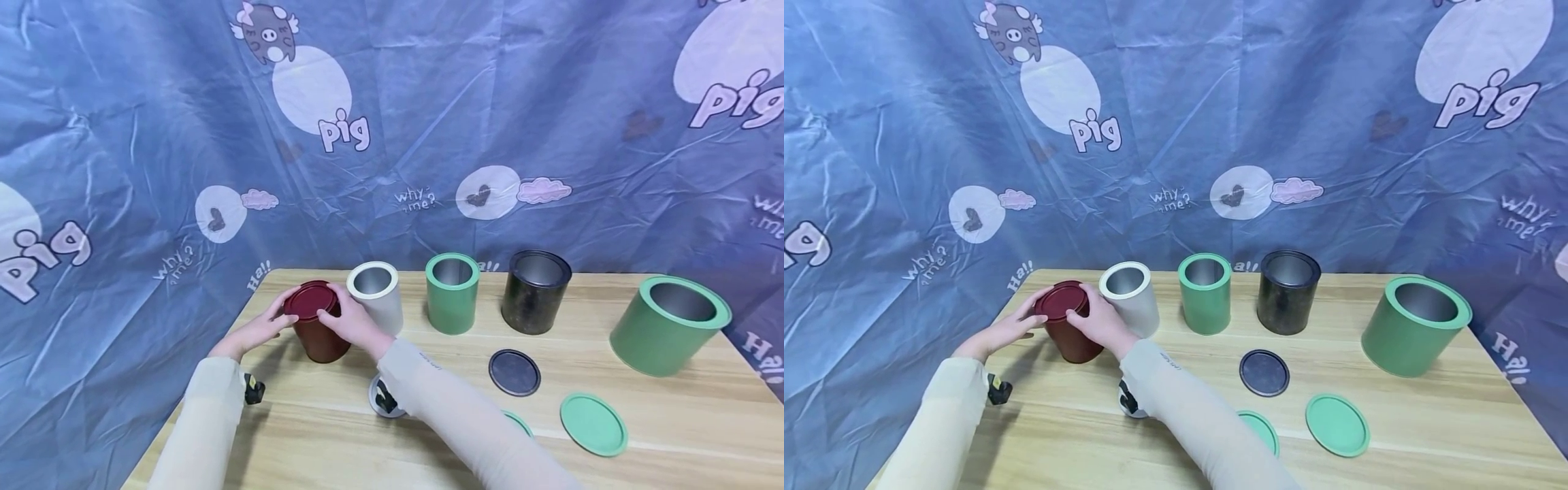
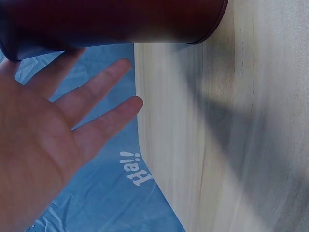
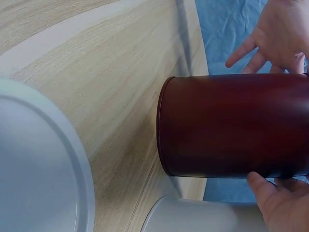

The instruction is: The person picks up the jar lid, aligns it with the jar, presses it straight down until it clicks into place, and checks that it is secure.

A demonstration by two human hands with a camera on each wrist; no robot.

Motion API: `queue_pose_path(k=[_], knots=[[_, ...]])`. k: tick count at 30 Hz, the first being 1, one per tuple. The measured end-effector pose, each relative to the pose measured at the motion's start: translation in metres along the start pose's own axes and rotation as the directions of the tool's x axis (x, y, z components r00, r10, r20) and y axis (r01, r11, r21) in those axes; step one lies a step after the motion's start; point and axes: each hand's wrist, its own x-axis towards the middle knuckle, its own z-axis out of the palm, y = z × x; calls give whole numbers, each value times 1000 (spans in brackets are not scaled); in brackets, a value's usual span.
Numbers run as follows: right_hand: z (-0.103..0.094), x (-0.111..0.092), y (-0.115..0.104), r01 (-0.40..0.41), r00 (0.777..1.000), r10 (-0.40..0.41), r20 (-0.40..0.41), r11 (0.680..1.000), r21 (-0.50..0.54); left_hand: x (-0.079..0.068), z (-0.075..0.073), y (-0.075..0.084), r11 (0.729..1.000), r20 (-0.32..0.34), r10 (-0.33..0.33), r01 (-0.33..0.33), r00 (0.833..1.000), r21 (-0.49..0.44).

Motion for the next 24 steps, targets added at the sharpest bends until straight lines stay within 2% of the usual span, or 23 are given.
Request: queue_pose_path(k=[3,9,14,18,24], knots=[[0,1,-1,9,1000,-9,-9,1000,-5,-1,0,0,1000,-10,19,-19,1000,5],[1,3,-2,24,999,-23,25,999,-29,-3,0,2,989,-57,130,-125,990,82],[-3,3,-4,33,999,-32,44,999,-29,-4,1,3,982,-76,173,-165,982,93],[-5,3,-3,52,997,-50,62,998,-41,-6,4,1,985,-125,157,-147,980,90],[-6,-3,1,75,995,-72,70,997,-34,-12,16,-2,993,-235,53,-26,971,116]])
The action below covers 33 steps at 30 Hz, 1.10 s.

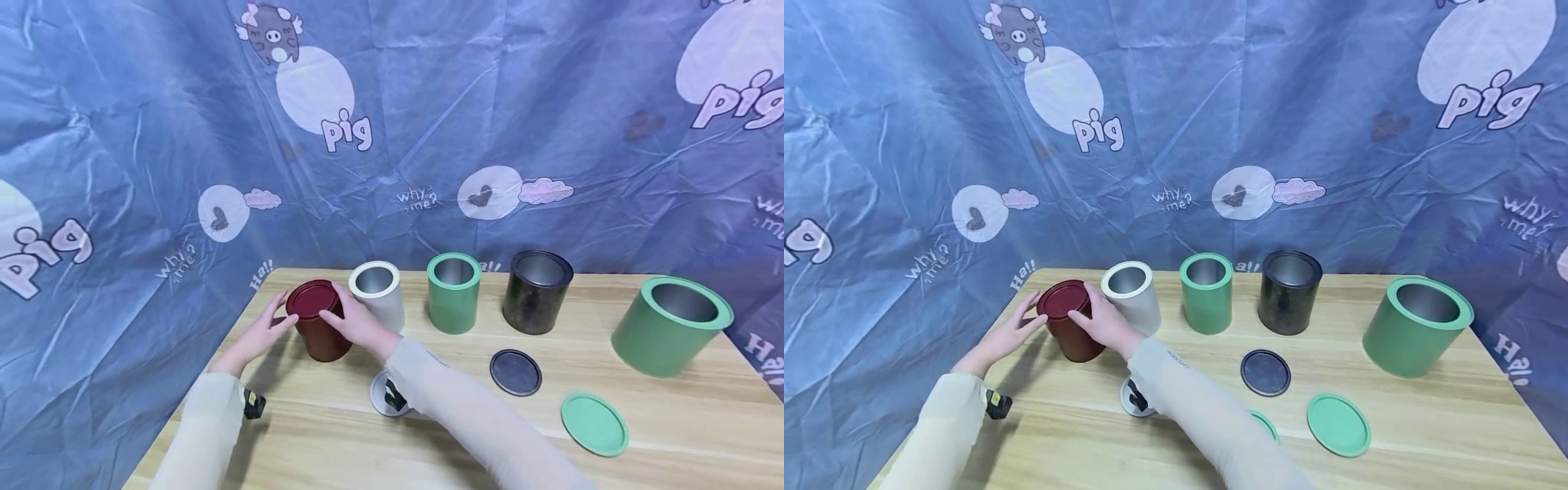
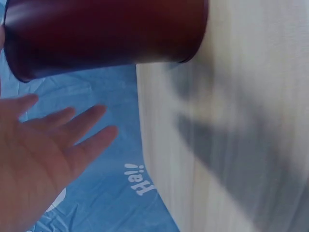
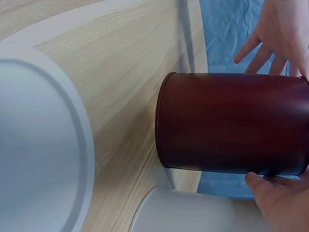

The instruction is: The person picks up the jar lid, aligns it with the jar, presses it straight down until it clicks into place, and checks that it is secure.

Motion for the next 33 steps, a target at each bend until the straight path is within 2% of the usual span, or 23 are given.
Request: queue_pose_path(k=[5,10,14,22,30,33], knots=[[0,-4,1,50,999,-50,3,998,27,-6,6,1,1000,-84,-30,30,996,5],[-1,-7,6,71,997,-72,24,997,44,-9,11,2,998,-122,-58,61,991,21],[-5,-11,12,91,995,-93,43,995,47,-10,17,3,998,-161,-51,56,986,25],[-20,-24,11,47,994,-43,105,998,-40,-16,24,9,997,-230,-74,68,970,-34],[-30,-45,21,36,990,-29,136,998,-53,-32,38,12,990,-278,-58,91,959,105],[-36,-54,24,30,990,-20,143,997,-68,-38,43,15,988,-285,-19,61,958,140]])
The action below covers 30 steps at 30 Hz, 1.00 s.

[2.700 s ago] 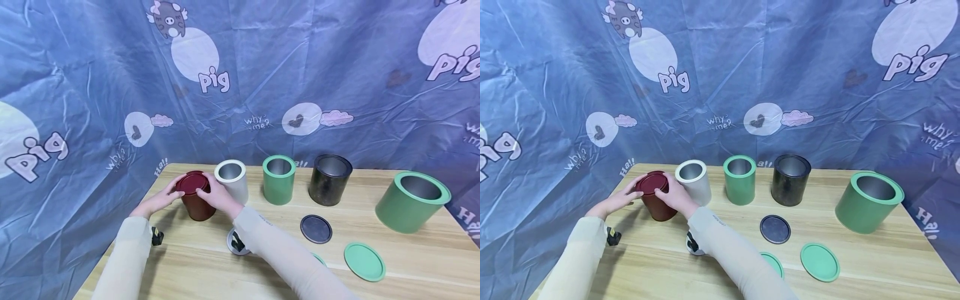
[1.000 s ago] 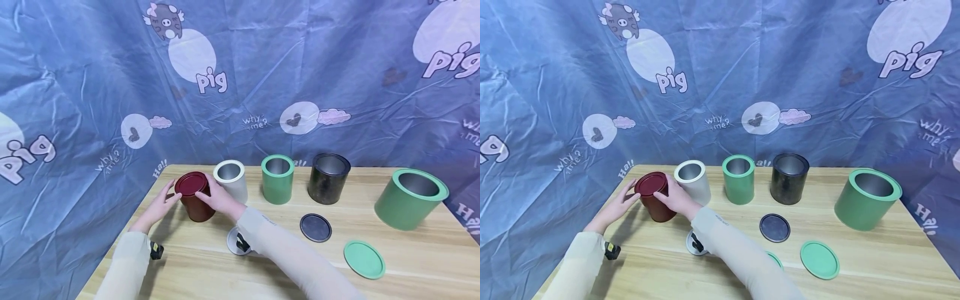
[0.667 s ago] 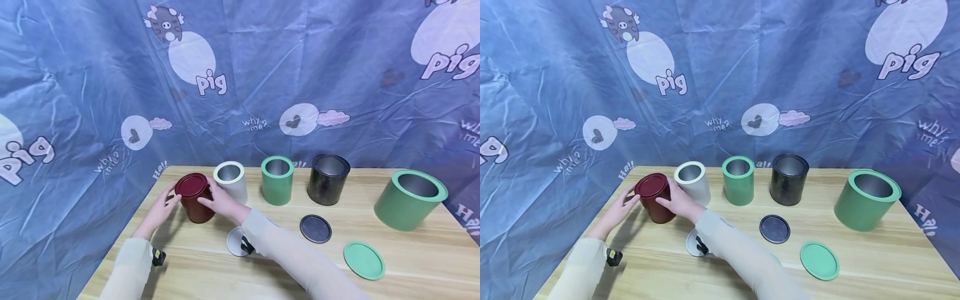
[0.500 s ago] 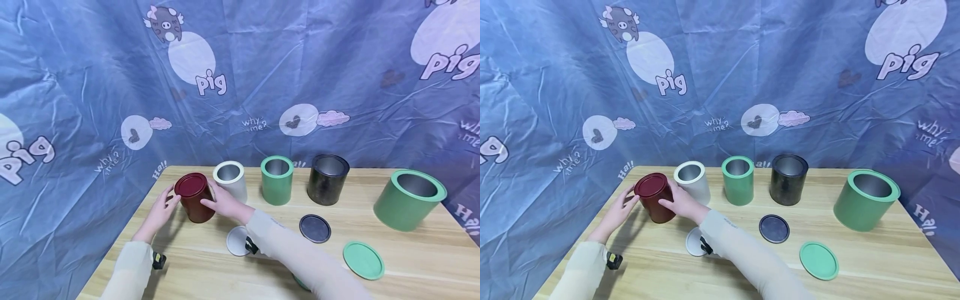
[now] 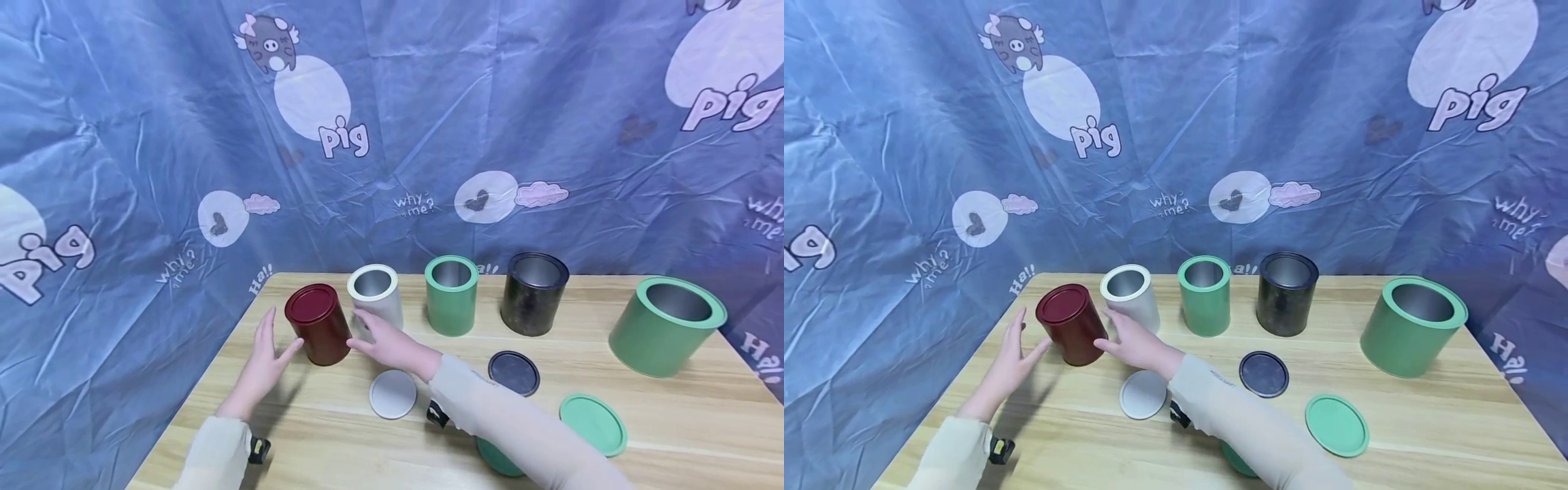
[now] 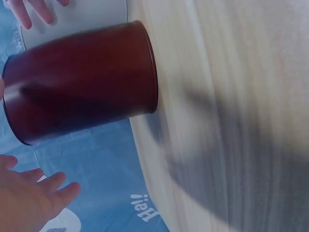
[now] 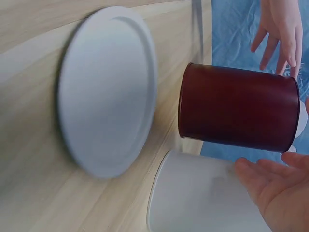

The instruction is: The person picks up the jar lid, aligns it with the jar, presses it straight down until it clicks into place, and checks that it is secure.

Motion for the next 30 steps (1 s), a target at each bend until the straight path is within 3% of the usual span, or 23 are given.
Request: queue_pose_path(k=[4,18,25,30], knots=[[-5,-12,2,3,1000,-3,8,1000,-18,-10,4,5,998,-3,64,-64,998,29],[-21,-52,24,-6,998,16,61,987,-159,-47,26,21,976,61,182,-188,981,114],[-23,-65,34,79,994,-58,89,965,-251,-62,40,37,957,156,219,-243,963,155],[-22,-72,39,68,993,-39,110,959,-274,-66,47,47,960,231,198,-235,953,151]])
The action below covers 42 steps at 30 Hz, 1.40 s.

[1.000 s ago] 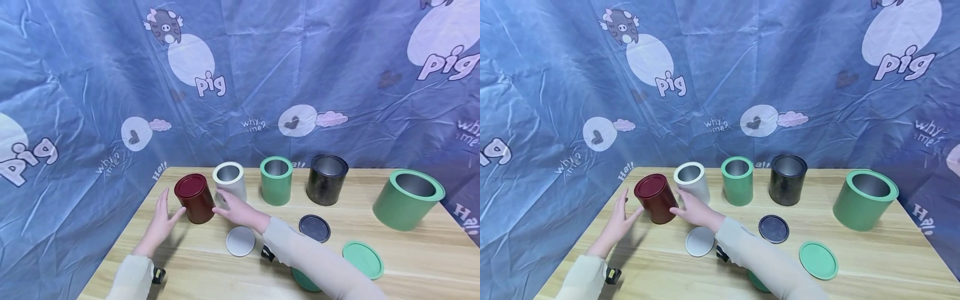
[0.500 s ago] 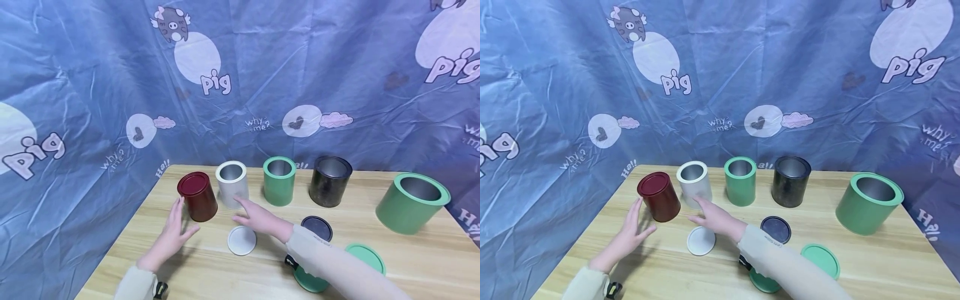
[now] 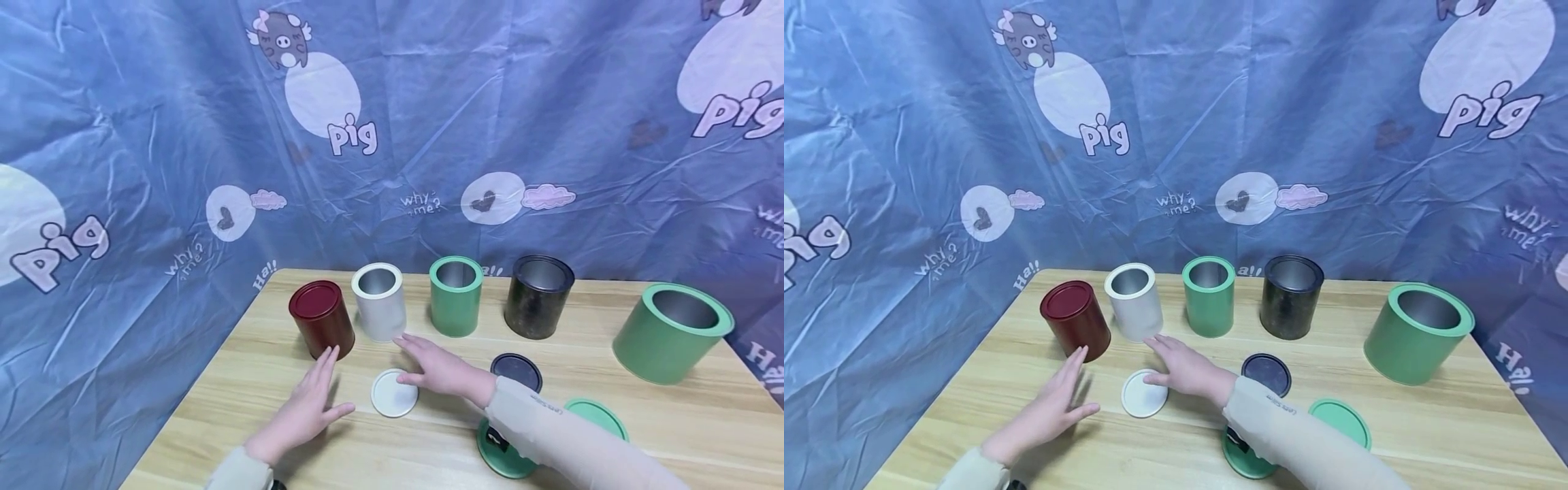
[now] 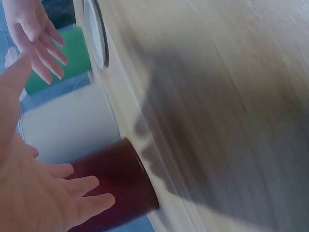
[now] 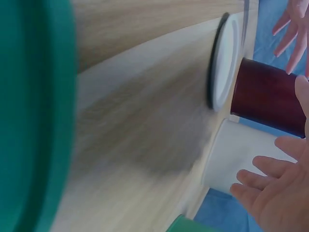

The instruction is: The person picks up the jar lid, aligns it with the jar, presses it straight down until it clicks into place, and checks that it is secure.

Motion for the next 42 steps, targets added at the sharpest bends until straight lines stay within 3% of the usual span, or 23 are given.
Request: queue_pose_path(k=[14,24,33,42], knots=[[4,-8,13,-37,996,42,79,998,-60,15,20,11,994,99,79,-85,992,62],[1,-11,19,-55,989,60,137,998,-43,20,28,14,994,196,67,-83,978,74],[4,-13,20,-16,980,27,195,998,-58,23,32,16,994,263,49,-73,964,82],[9,-14,19,-5,976,28,215,994,-106,26,38,14,990,289,37,-75,957,121]])
